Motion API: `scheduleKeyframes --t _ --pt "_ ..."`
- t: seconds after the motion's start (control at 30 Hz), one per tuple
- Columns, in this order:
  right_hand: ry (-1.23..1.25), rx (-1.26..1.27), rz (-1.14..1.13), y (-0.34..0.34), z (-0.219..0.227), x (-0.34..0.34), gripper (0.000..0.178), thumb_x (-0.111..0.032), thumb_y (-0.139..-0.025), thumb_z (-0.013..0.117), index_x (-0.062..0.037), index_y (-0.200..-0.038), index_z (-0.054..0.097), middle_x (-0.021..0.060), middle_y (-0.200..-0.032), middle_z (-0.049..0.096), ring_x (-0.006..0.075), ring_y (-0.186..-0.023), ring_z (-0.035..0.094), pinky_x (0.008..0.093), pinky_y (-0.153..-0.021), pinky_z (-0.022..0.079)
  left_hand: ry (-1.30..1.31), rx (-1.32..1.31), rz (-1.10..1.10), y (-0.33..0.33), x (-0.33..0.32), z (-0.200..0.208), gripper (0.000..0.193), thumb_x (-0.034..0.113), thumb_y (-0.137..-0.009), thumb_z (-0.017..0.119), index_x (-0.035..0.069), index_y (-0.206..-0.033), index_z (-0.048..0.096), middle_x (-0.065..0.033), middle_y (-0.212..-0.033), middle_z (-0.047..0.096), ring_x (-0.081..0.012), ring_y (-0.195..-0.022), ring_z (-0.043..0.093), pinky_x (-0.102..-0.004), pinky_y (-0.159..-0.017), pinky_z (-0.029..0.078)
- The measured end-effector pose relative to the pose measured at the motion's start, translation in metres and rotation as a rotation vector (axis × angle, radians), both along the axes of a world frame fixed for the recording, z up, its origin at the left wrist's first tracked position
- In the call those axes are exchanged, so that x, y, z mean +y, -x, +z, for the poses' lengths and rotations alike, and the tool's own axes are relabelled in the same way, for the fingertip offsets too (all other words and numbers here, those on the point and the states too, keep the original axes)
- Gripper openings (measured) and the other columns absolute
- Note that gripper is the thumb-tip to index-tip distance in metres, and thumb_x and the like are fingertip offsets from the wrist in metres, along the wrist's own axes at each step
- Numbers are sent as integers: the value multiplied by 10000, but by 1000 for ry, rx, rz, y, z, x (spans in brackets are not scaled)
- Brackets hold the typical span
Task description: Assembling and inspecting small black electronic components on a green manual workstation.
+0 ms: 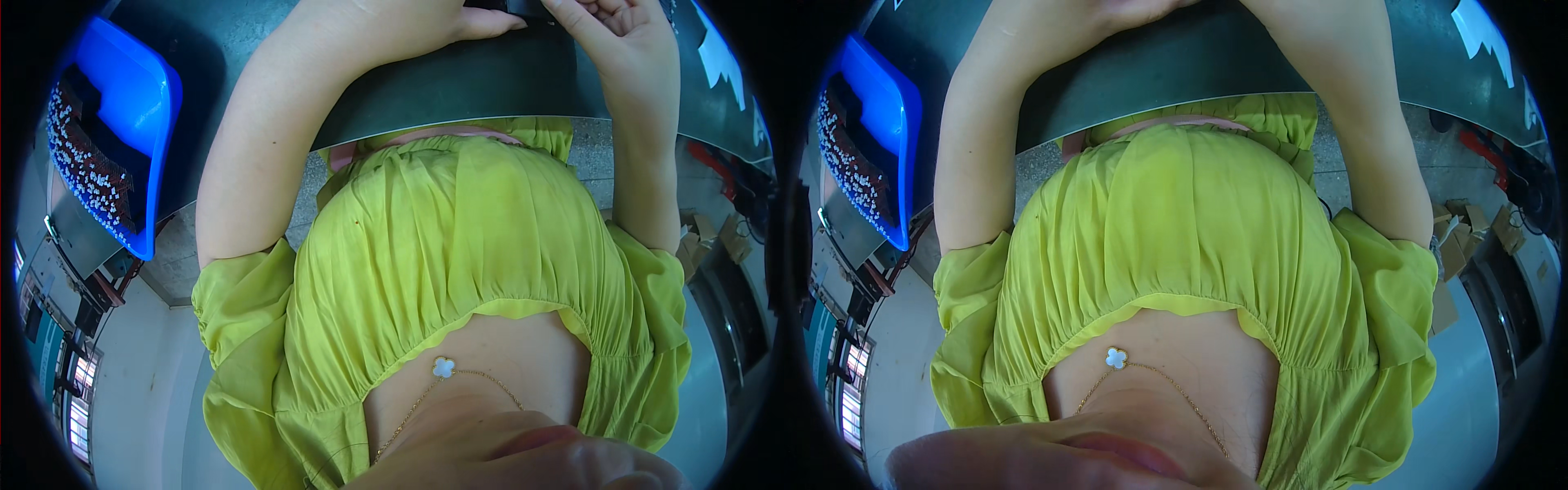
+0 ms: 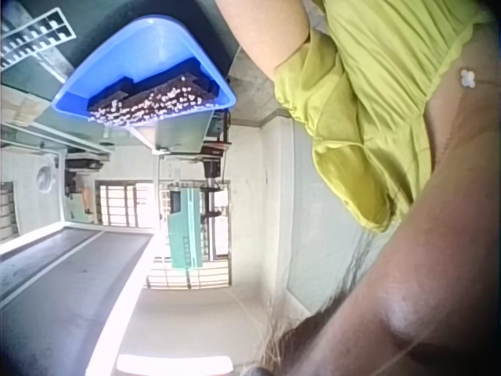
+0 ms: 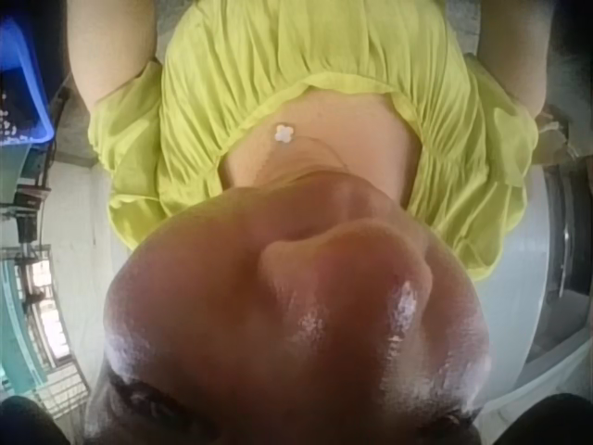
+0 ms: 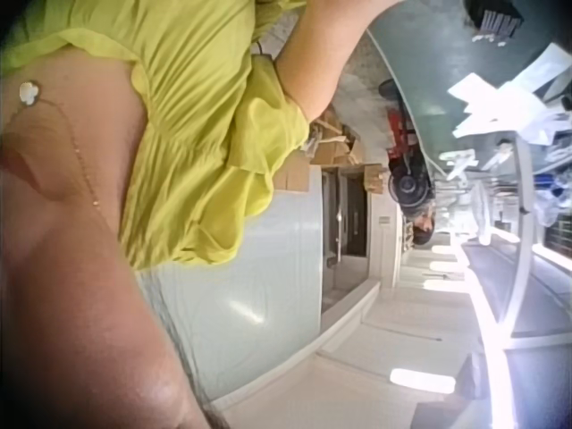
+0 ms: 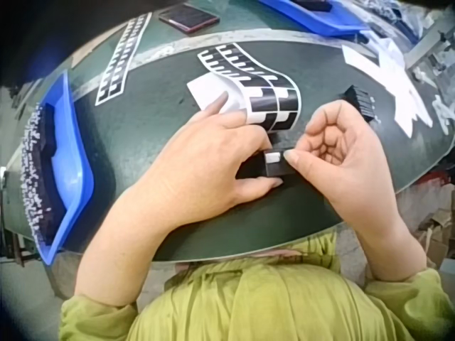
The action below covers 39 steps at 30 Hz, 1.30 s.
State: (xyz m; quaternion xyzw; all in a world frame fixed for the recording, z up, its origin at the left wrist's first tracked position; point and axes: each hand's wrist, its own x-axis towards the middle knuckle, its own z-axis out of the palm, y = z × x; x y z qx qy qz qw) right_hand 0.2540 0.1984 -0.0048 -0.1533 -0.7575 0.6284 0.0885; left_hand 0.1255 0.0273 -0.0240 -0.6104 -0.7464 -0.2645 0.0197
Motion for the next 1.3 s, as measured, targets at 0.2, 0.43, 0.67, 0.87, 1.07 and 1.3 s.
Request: scheduleKeyframes --t 0.2,0.43,0.67,0.87,1.07,1.3 --pt "-468 168 -17 -3 -9 -8 303 85 -874 718 -29 -1068 515 19 -852 616 55 -749 570 198 -670 449 -14 14 -1 0 0 0 316 268 -789 820 30 -956 696 -128 -858 641 -326 -934 648 -498 -1153 392" --pt "-569 327 -65 -3 -12 -13 408 99 -793 764 -12 -1134 571 58 -836 592 151 -737 588 264 -712 479 -11 9 -1 0 1 -1 316 269 -790 817 27 -949 692 -130 -853 636 -327 -924 645 -500 -1149 394" --pt "-1242 493 77 2 0 -3 602 19 -732 823 -16 -1281 578 68 -842 588 244 -792 574 371 -769 464 -21 -10 -14 1 2 -3 304 263 -791 814 28 -938 688 -129 -860 636 -325 -929 641 -501 -1130 405" --pt "-1333 502 7 9 -6 0 634 -59 -735 857 -22 -1302 575 71 -856 570 230 -793 551 358 -777 454 -74 -11 -15 -1 -2 -1 307 267 -791 817 30 -936 689 -128 -862 630 -328 -926 637 -483 -1123 413" --pt "-966 237 -255 10 -19 40 627 -81 -753 855 -22 -1315 584 84 -858 561 219 -787 550 348 -759 477 10 -62 -8 1 5 -3 301 266 -800 811 30 -940 689 -131 -885 644 -326 -962 647 -485 -1139 403" --pt "-925 368 327 7 -6 22 302 -63 -747 847 -36 -1022 728 88 -892 637 253 -834 601 343 -758 480 -38 -62 -21 1 -1 -1 288 254 -801 800 32 -949 689 -127 -888 650 -324 -977 652 -511 -1175 369"
